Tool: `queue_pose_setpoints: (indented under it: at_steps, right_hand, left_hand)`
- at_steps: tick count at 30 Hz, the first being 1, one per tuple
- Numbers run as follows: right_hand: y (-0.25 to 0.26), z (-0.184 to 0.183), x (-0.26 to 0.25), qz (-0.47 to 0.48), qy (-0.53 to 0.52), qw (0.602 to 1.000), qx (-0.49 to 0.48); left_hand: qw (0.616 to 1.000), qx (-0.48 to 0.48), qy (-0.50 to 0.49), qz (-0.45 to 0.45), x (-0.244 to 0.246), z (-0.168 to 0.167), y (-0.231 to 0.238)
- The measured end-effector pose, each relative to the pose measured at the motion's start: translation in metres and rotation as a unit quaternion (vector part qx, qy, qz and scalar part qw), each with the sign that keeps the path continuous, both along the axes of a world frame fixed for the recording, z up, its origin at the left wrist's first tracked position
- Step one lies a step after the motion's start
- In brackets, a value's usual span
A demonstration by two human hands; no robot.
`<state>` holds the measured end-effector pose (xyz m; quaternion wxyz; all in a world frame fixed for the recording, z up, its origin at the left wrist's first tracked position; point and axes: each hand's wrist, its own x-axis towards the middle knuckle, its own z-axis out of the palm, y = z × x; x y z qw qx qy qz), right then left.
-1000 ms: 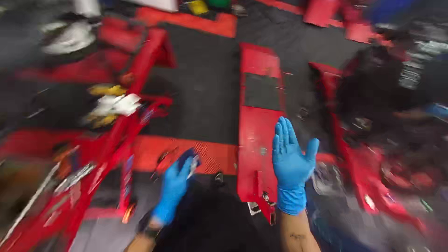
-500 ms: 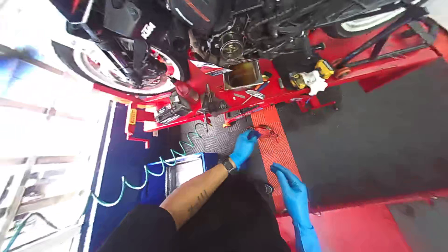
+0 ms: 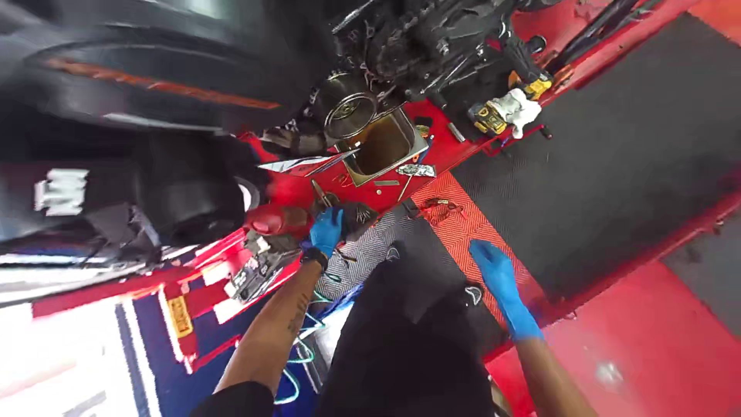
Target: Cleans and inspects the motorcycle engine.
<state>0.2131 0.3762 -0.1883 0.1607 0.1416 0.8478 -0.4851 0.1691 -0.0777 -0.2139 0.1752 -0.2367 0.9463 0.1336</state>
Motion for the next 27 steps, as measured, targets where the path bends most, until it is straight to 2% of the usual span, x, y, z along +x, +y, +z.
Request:
queue_pose_setpoints:
  at_steps: [3, 5, 8, 12, 15, 17, 19, 21, 24, 25, 27]
  right_hand:
    - [-0.060, -0.019, -0.075, 0.098, 0.083, 0.989, 0.079]
    - [-0.096, -0.029, -0.126, 0.160, 0.114, 0.971, 0.138]
    - [-0.137, -0.041, -0.188, 0.267, 0.137, 0.928, 0.223]
    - [-0.169, -0.052, -0.225, 0.363, 0.132, 0.867, 0.316]
    - [-0.176, -0.055, -0.232, 0.390, 0.125, 0.843, 0.348]
    - [-0.173, -0.060, -0.234, 0.386, 0.155, 0.842, 0.344]
    - [-0.162, -0.067, -0.227, 0.363, 0.227, 0.848, 0.311]
    - [-0.146, -0.058, -0.214, 0.315, 0.254, 0.880, 0.247]
    - [-0.124, -0.009, -0.186, 0.204, 0.122, 0.971, 0.038]
    - [-0.119, 0.007, -0.176, 0.150, 0.078, 0.984, -0.057]
    - [-0.114, 0.039, -0.154, 0.050, 0.009, 0.972, -0.230]
  left_hand:
    - [0.995, 0.002, -0.011, -0.101, -0.020, -0.026, -0.028]
    - [0.991, 0.006, -0.012, -0.134, -0.024, -0.023, -0.034]
    - [0.988, 0.017, 0.042, -0.149, -0.019, -0.008, -0.036]
    - [0.984, 0.015, 0.108, -0.142, 0.003, 0.019, -0.037]
    - [0.986, 0.037, 0.129, -0.097, 0.029, 0.048, -0.020]
    - [0.984, 0.067, 0.143, -0.079, 0.050, 0.061, 0.001]
    - [0.977, 0.117, 0.164, -0.073, 0.069, 0.068, 0.028]
    - [0.963, 0.173, 0.193, -0.072, 0.078, 0.070, 0.058]
    - [0.939, 0.272, 0.204, -0.050, 0.063, 0.081, 0.102]
    - [0.929, 0.311, 0.200, -0.032, 0.050, 0.086, 0.115]
    - [0.897, 0.400, 0.186, 0.021, 0.021, 0.100, 0.138]
